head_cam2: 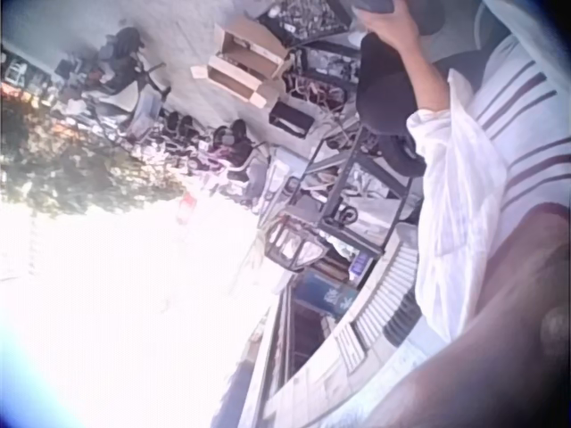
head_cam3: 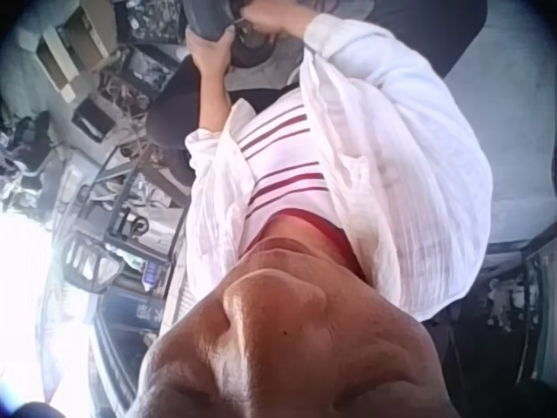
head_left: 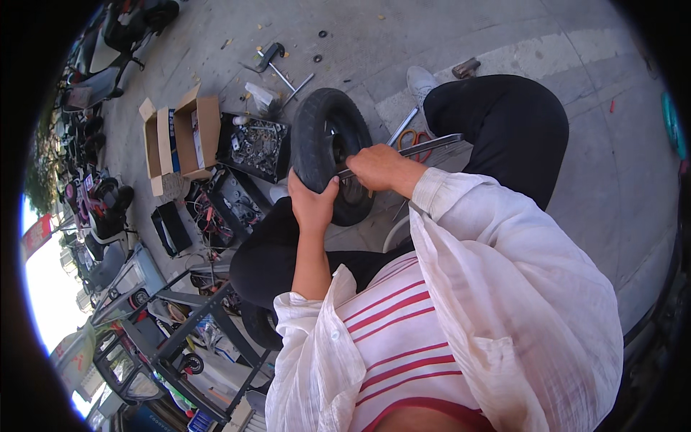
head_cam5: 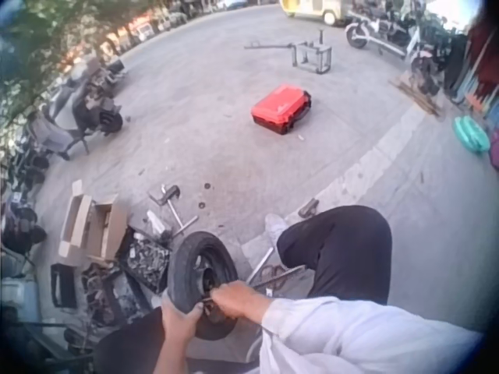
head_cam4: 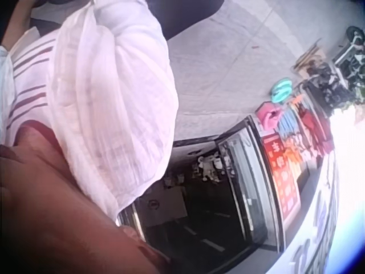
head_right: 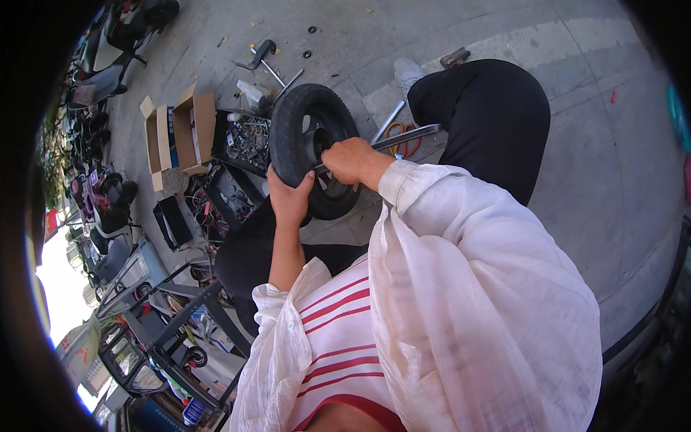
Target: The person sits and works on a small tire, inserting a valve stem into the rim and then using a metal pry bar to press the tire bead onto the rim. The person repeatedly rotates the tire and uses the tool to seat the tire around the rim.
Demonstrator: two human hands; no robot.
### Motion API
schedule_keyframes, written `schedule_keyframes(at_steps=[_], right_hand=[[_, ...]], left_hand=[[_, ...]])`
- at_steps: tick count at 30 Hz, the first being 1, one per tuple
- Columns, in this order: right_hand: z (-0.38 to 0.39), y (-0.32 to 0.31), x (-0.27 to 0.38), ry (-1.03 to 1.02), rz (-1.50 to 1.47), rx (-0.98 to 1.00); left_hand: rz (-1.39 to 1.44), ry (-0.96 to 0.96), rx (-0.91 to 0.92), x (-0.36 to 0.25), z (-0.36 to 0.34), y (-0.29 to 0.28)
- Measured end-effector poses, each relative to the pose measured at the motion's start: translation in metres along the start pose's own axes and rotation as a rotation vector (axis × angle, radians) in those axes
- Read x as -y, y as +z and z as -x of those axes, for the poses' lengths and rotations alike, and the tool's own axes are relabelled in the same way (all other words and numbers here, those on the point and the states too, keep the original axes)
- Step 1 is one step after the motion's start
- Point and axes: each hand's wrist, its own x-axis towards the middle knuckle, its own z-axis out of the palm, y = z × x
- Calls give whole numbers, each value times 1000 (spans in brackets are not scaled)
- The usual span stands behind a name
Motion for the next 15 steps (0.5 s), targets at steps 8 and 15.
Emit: schedule_keyframes(at_steps=[8, 15], right_hand=[[17, -42, 27, 61, 136, 125], [19, -79, 37, 112, 261, 223]], left_hand=[[95, 34, 32, -2, 3, -7], [163, 5, 51, 1, -1, -9]])
